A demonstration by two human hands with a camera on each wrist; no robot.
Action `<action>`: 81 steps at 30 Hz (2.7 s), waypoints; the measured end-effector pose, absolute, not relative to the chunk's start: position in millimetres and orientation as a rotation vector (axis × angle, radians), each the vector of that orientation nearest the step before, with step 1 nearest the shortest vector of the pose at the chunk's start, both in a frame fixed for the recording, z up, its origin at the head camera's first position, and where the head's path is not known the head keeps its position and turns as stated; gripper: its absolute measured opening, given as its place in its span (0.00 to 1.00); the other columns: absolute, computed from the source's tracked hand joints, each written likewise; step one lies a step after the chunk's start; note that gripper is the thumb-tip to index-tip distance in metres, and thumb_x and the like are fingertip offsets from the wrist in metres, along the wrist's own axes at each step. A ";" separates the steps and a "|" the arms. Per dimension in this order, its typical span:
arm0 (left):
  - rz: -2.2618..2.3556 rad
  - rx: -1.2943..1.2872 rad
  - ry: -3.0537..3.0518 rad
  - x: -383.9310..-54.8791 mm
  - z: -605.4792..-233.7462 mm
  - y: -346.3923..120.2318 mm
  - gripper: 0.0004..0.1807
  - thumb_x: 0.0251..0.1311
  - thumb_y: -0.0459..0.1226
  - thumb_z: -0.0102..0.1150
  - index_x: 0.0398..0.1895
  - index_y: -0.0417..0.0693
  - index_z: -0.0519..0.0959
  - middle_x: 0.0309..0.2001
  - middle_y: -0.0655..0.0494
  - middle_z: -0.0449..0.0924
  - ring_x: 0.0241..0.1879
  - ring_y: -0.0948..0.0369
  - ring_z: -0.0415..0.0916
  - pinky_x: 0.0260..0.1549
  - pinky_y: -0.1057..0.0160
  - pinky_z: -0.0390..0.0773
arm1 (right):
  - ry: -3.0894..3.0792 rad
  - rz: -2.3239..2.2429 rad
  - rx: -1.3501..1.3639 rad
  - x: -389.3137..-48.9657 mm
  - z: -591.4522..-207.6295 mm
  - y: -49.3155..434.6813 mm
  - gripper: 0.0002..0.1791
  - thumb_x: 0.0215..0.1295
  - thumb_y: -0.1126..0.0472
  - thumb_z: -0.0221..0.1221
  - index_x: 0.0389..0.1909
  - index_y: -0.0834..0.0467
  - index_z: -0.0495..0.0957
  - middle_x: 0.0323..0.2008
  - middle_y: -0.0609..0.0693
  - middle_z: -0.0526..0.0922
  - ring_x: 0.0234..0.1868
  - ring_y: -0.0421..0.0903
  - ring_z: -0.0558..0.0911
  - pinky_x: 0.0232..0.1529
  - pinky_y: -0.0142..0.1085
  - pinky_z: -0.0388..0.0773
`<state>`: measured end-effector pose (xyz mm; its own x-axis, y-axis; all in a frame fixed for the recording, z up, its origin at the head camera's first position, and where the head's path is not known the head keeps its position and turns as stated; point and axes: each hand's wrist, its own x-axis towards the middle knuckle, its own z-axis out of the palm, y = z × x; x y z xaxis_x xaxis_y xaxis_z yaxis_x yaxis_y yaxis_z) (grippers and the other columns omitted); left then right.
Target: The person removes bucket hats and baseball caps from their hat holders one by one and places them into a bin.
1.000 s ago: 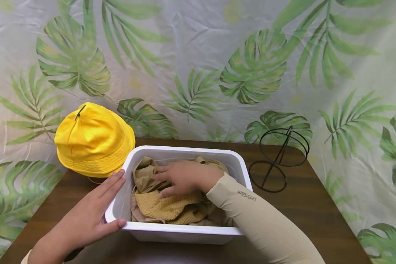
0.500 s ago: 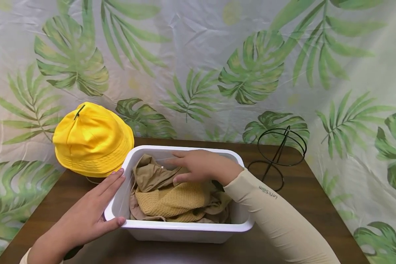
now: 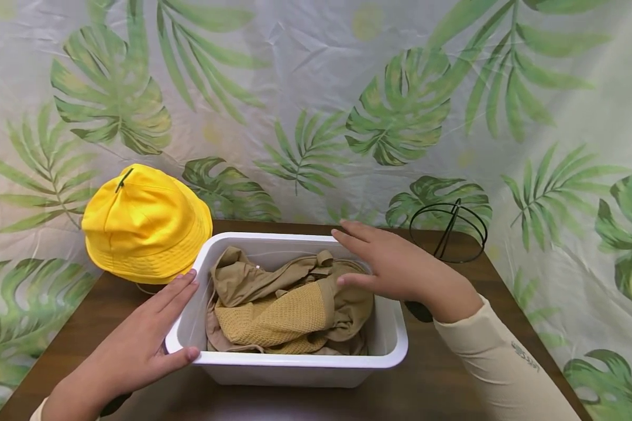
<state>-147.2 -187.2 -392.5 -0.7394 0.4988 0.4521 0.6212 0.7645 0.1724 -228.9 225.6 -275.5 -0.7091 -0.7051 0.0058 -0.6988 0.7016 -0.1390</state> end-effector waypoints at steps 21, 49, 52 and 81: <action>-0.419 -0.864 -2.543 -146.7 -392.4 -187.7 0.51 0.56 0.64 0.60 0.69 0.32 0.66 0.72 0.41 0.61 0.71 0.42 0.57 0.70 0.71 0.33 | 2.979 -0.446 -1.149 -180.6 -362.0 284.0 0.70 0.50 0.22 0.58 0.77 0.68 0.41 0.78 0.65 0.41 0.78 0.54 0.40 0.66 0.20 0.31; -0.318 -0.887 -2.892 -162.9 -332.1 -201.9 0.51 0.59 0.68 0.54 0.73 0.40 0.64 0.75 0.45 0.58 0.75 0.40 0.46 0.66 0.34 0.51 | 2.969 -0.452 -0.877 -167.0 -356.4 278.3 0.68 0.52 0.34 0.68 0.79 0.63 0.38 0.79 0.60 0.37 0.78 0.59 0.41 0.61 0.70 0.56; -0.281 -0.939 -2.835 -177.3 -311.3 -214.9 0.47 0.60 0.63 0.58 0.72 0.39 0.66 0.74 0.42 0.59 0.74 0.39 0.48 0.67 0.37 0.52 | 2.976 -0.459 -0.875 -166.7 -356.3 278.0 0.68 0.52 0.33 0.68 0.79 0.63 0.38 0.79 0.60 0.38 0.78 0.59 0.41 0.61 0.71 0.55; -0.561 -0.495 -2.722 -307.2 -283.6 -293.7 0.46 0.68 0.54 0.55 0.76 0.33 0.51 0.75 0.33 0.50 0.73 0.36 0.47 0.68 0.36 0.49 | 2.988 -0.443 -0.925 -169.7 -359.2 276.4 0.68 0.51 0.33 0.68 0.78 0.64 0.40 0.78 0.62 0.42 0.76 0.61 0.49 0.62 0.66 0.60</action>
